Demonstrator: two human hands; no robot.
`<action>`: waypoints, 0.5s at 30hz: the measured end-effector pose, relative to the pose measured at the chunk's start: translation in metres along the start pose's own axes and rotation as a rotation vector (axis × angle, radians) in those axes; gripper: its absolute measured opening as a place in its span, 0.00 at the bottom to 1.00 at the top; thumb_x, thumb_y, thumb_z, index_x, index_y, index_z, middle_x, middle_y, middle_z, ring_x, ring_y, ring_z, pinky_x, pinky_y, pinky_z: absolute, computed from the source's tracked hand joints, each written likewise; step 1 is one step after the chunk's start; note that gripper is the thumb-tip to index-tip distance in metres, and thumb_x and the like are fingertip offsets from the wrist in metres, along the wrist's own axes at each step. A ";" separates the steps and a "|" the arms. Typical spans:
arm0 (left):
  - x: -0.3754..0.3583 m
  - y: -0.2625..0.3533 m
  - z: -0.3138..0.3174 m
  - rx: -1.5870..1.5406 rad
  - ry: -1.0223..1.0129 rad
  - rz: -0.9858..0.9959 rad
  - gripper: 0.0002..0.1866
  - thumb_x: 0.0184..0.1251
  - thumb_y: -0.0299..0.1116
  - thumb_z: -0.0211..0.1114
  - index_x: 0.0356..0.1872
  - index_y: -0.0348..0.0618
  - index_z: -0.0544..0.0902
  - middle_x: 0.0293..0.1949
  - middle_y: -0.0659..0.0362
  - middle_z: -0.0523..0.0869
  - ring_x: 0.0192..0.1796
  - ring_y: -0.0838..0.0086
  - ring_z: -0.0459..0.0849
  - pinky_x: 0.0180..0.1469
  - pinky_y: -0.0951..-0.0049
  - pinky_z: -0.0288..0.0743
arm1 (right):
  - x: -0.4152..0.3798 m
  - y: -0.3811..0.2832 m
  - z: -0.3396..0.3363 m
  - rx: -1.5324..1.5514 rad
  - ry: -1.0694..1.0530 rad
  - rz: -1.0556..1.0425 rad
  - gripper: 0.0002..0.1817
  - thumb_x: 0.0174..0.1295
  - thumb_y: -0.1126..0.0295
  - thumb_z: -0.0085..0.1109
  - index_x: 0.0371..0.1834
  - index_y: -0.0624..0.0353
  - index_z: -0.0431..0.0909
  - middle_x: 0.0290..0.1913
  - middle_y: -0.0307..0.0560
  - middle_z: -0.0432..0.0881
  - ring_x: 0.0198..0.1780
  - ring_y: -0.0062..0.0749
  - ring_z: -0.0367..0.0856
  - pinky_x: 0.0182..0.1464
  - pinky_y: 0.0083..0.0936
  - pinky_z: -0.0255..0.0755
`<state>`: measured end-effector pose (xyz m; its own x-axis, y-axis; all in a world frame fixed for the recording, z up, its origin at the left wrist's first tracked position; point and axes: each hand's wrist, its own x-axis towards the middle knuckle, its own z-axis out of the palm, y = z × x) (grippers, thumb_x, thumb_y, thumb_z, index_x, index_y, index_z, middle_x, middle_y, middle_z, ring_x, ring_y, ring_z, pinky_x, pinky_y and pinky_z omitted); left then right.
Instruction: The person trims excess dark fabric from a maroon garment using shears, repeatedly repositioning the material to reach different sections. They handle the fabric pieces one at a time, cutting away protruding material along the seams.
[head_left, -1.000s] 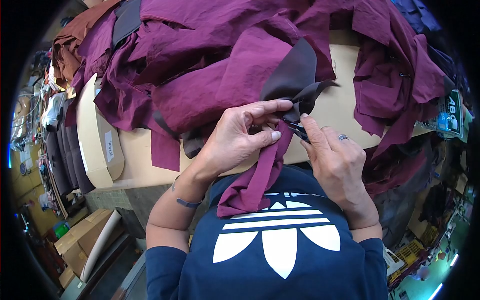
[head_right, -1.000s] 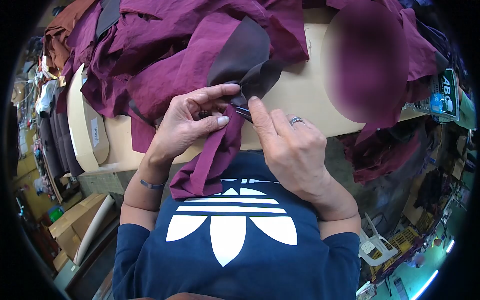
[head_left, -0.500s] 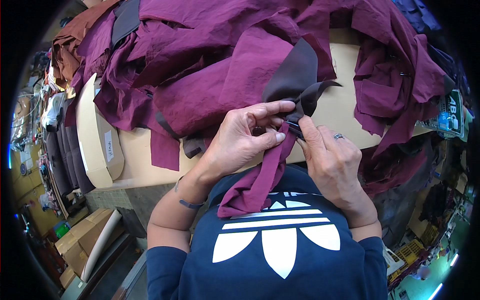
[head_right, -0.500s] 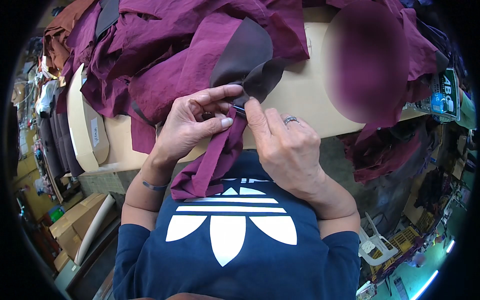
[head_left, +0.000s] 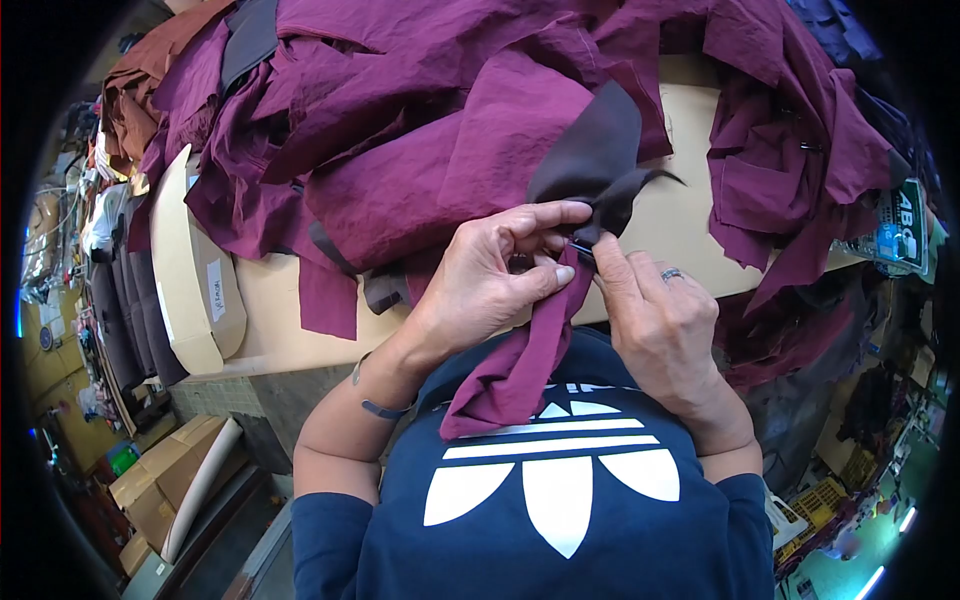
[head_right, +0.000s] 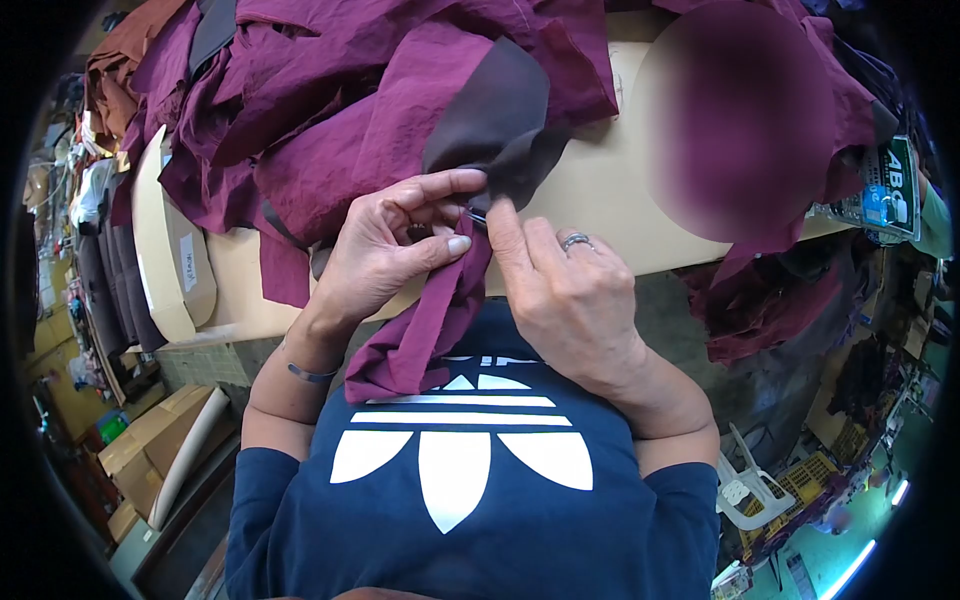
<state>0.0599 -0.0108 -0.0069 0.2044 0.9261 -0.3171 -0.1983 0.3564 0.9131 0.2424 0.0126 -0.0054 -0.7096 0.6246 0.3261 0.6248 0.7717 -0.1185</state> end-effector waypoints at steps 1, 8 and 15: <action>-0.001 0.001 0.000 -0.010 -0.007 -0.024 0.24 0.53 0.18 0.63 0.55 0.36 0.73 0.41 0.62 0.78 0.40 0.85 0.74 0.43 0.86 0.72 | 0.000 0.000 0.000 0.014 -0.015 0.002 0.22 0.44 0.74 0.53 0.48 0.62 0.74 0.21 0.38 0.66 0.18 0.24 0.69 0.22 0.21 0.66; -0.004 0.000 0.003 0.140 0.056 0.102 0.25 0.51 0.21 0.67 0.52 0.36 0.70 0.39 0.61 0.77 0.40 0.84 0.74 0.44 0.86 0.69 | 0.002 0.013 0.000 0.595 0.078 0.276 0.19 0.48 0.74 0.63 0.46 0.62 0.72 0.25 0.41 0.74 0.22 0.27 0.74 0.25 0.19 0.67; -0.007 -0.005 0.015 0.643 0.143 0.511 0.09 0.57 0.19 0.58 0.38 0.39 0.73 0.29 0.55 0.78 0.29 0.70 0.82 0.31 0.75 0.74 | 0.005 0.025 0.036 1.514 0.222 0.672 0.24 0.55 0.66 0.62 0.52 0.64 0.64 0.37 0.40 0.75 0.31 0.18 0.73 0.33 0.15 0.69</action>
<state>0.0743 -0.0208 -0.0057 0.1053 0.9768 0.1865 0.3611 -0.2123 0.9080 0.2421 0.0393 -0.0404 -0.3245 0.9444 -0.0531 -0.1729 -0.1144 -0.9783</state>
